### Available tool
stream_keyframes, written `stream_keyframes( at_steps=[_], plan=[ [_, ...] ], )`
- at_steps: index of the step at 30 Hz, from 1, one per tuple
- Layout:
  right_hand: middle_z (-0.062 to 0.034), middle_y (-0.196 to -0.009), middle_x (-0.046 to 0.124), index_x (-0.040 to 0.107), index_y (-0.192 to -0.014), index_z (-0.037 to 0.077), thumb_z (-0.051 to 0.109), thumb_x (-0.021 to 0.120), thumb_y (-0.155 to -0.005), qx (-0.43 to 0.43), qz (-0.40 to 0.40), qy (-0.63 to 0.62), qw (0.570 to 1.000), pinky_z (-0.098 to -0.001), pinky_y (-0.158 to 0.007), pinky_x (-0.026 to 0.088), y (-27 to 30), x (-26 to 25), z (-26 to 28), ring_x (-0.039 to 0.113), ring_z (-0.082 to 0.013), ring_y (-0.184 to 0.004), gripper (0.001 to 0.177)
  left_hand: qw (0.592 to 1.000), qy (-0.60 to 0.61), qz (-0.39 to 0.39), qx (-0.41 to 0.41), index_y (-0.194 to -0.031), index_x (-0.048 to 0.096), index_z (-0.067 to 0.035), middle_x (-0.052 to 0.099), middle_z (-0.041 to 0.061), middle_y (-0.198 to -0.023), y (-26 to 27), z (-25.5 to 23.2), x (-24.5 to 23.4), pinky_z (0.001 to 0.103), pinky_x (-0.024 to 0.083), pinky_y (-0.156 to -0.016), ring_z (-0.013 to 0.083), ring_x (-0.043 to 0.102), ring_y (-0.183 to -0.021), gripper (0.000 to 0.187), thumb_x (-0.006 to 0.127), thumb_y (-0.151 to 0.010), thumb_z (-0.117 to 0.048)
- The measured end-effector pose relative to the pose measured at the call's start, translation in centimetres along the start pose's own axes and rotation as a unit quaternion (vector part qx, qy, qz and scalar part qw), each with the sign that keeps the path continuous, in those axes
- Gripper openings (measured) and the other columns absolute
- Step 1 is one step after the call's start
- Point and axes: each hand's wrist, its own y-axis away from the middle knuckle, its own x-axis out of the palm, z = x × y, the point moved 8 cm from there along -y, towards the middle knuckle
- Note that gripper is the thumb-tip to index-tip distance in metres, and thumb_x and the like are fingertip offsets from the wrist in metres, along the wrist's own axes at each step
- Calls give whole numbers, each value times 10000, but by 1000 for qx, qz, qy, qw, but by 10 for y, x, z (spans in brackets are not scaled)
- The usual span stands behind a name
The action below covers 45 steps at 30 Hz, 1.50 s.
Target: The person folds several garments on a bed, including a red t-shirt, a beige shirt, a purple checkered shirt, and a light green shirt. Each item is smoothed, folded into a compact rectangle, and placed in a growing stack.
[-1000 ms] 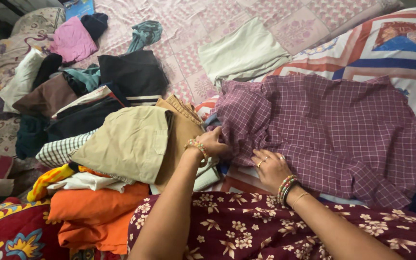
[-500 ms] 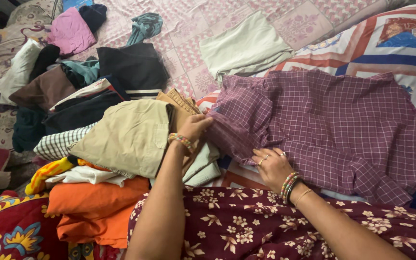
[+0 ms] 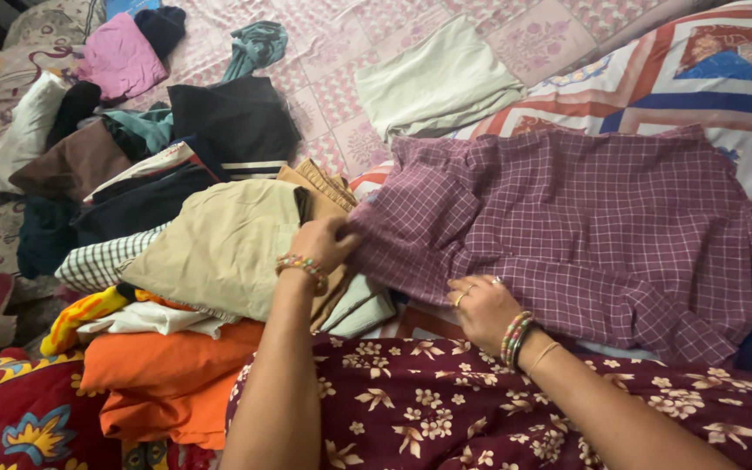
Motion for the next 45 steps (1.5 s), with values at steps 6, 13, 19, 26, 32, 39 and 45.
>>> stream_keyframes(
  at_steps=[6, 13, 19, 26, 32, 39, 45],
  plan=[
    [-147, -1402, 573, 724, -1072, 38, 412, 654, -873, 50, 127, 38, 990, -498, -1092, 395, 1, 8, 8, 490, -294, -1330, 429, 971, -134, 163, -111, -1062, 777, -103, 749, 136, -1121, 12, 15, 25, 463, 566, -930, 312, 717, -1065, 306, 709, -804, -253],
    [-165, -1576, 352, 554, -1384, 61, 538, 604, -900, 128, 212, 40, 968, -534, -1181, 257, 4, 8, 6, 300, -322, -1463, 681, 983, -145, 38, -106, -1356, 511, -142, 544, 195, -1327, 28, -22, -4, 524, 476, -983, 384, 544, -1254, 652, 766, -774, -290],
    [-126, -1658, 194, 412, -1511, 137, 553, 531, -941, 111, 228, 71, 965, -649, -1193, 91, 21, 7, 7, 135, -331, -1536, 716, 991, 36, 72, 102, -1335, 547, -130, 579, 231, -1302, 29, -122, 75, 494, 497, -1047, 422, 594, -1219, 533, 711, -837, -226],
    [-120, -1630, 264, 431, -1502, 176, 484, 620, -889, 217, 248, 110, 938, -580, -1186, 223, 87, -32, -37, 231, -303, -1507, 711, 980, -6, 182, 76, -1432, 486, -191, 459, 258, -1417, 30, -125, 125, 492, 437, -1105, 439, 492, -1326, 648, 709, -824, -181],
    [-149, -1379, 634, 626, -1368, 119, 486, 693, -852, 348, 94, -19, 933, -401, -1092, 464, 186, -116, -141, 615, -303, -1275, 637, 968, -97, 162, 163, -1319, 623, -160, 570, 184, -1407, 55, -164, 137, 492, 477, -1079, 358, 567, -1310, 399, 553, -927, -143],
    [-194, -1374, 631, 637, -1345, 62, 455, 792, -772, 462, 137, 123, 868, -410, -1100, 470, 234, -132, -231, 617, -331, -1272, 712, 954, 32, 161, 250, -1341, 645, -168, 602, 148, -1397, 102, -241, 158, 424, 476, -1102, 321, 596, -1280, 425, 604, -925, -246],
    [-182, -1229, 725, 746, -1196, 106, 331, 812, -720, 504, 178, 138, 834, -402, -1052, 534, 240, -108, -277, 697, -315, -1169, 530, 952, -4, 165, 257, -1338, 614, -126, 506, 103, -1482, 119, -252, 161, 458, 410, -1129, 323, 469, -1377, 532, 664, -936, -471]
  ],
)
